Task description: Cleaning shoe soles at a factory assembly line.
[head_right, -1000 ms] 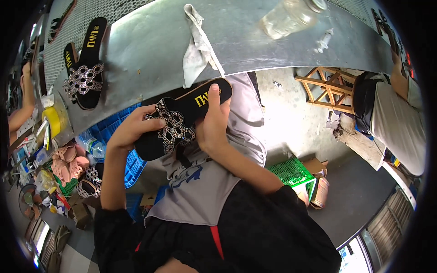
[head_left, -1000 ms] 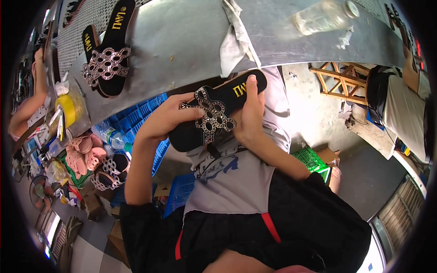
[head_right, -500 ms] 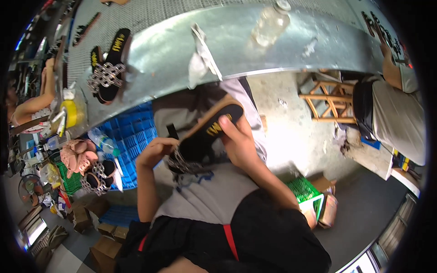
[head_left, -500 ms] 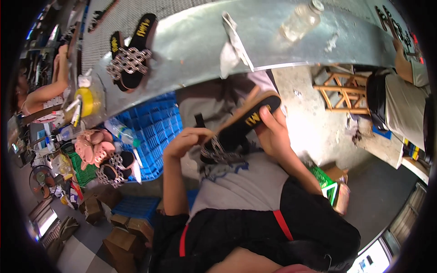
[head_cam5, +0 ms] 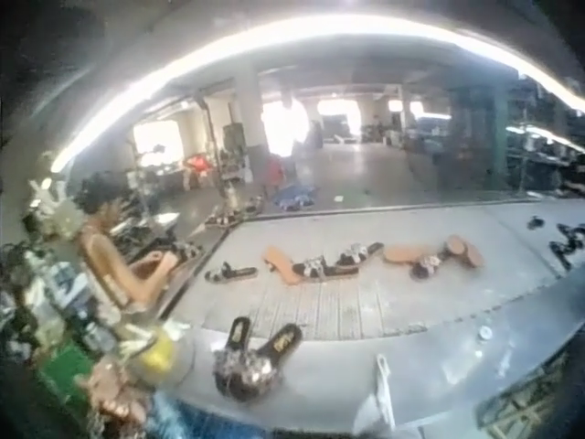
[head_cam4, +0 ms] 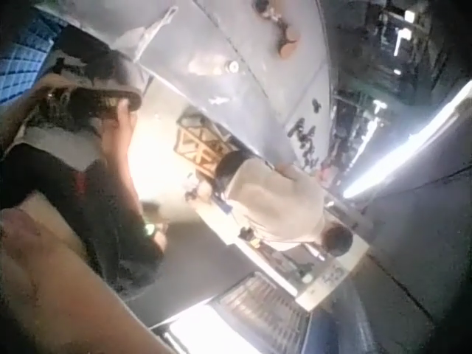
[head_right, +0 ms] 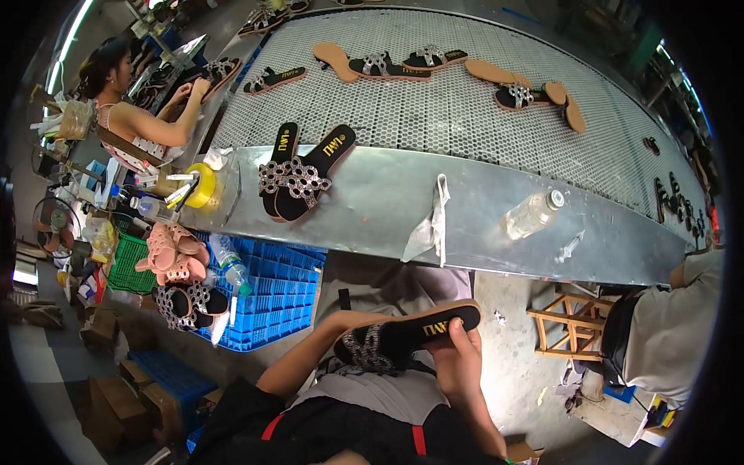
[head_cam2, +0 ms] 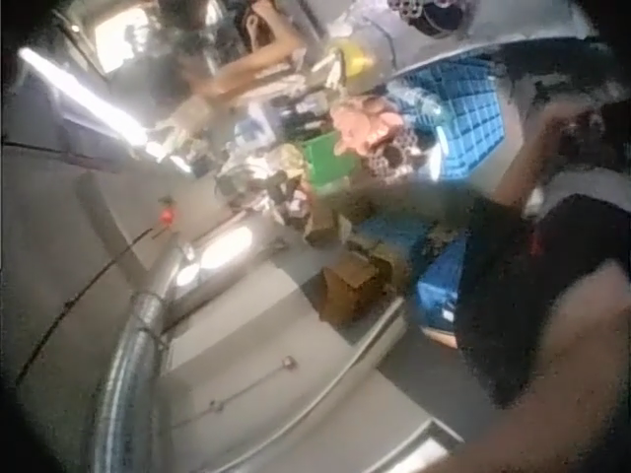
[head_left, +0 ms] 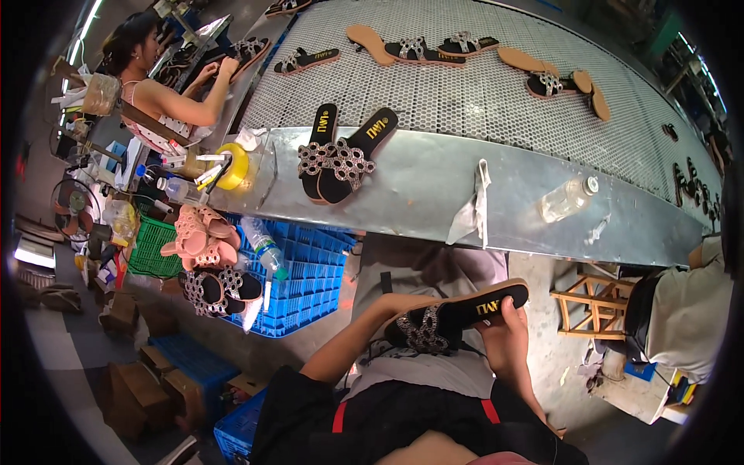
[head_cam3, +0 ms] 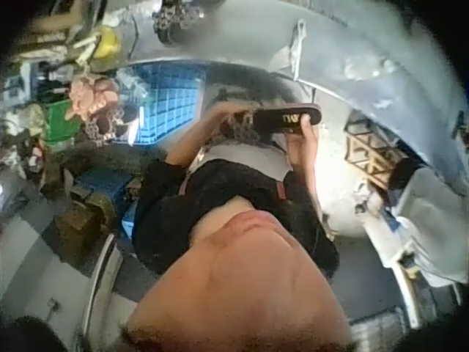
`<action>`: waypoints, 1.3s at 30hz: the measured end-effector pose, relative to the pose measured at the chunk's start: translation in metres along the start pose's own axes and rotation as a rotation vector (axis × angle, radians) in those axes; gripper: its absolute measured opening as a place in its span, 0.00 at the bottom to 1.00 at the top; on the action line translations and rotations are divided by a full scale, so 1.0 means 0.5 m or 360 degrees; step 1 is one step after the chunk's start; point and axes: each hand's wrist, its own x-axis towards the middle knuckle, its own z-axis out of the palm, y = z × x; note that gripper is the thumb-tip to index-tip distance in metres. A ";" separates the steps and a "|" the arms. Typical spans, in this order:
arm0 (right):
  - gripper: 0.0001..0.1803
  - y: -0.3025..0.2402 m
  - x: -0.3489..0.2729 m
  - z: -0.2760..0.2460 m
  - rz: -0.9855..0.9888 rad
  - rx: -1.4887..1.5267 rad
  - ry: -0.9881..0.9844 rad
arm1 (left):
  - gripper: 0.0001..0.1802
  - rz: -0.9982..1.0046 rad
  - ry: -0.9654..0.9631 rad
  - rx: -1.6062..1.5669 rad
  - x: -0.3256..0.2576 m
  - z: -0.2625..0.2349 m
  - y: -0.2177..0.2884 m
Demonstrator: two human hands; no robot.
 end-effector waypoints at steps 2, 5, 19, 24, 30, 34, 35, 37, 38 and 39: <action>0.15 -0.010 0.001 -0.037 -0.0053 0.0003 0.0148 | 0.34 0.0023 0.0018 0.0120 0.010 -0.007 0.019; 0.13 -0.011 0.026 -0.132 -0.0327 -0.0397 0.0088 | 0.36 -0.0064 -0.0012 0.0019 0.024 -0.029 0.003; 0.30 0.007 0.084 -0.147 0.0145 -0.0019 -0.0263 | 0.30 0.0621 0.0604 -0.1427 -0.059 -0.008 0.030; 0.35 -0.012 0.202 -0.029 -0.0138 0.0218 -0.0233 | 0.42 0.0923 0.0520 -0.1732 -0.087 -0.012 0.102; 0.22 -0.167 0.532 0.037 -0.0505 0.0332 -0.0594 | 0.45 0.0671 0.1375 -0.1335 -0.187 0.068 0.027; 0.38 -0.260 0.743 0.055 -0.0161 0.0488 -0.1067 | 0.42 0.0842 0.1837 -0.1383 -0.248 0.150 -0.050; 0.37 -0.201 0.601 0.198 -0.0203 0.0169 -0.0402 | 0.40 0.0799 0.2086 -0.1291 -0.274 0.193 -0.073; 0.36 -0.205 0.705 0.159 0.0098 -0.0044 -0.0540 | 0.35 0.0729 0.2454 -0.1143 -0.333 0.257 -0.112; 0.37 -0.179 0.692 0.176 0.0213 -0.0036 -0.0549 | 0.32 0.0708 0.2637 -0.1124 -0.362 0.297 -0.150; 0.31 -0.210 0.831 0.119 0.0096 -0.0130 -0.0641 | 0.29 0.0740 0.2839 -0.1075 -0.399 0.337 -0.174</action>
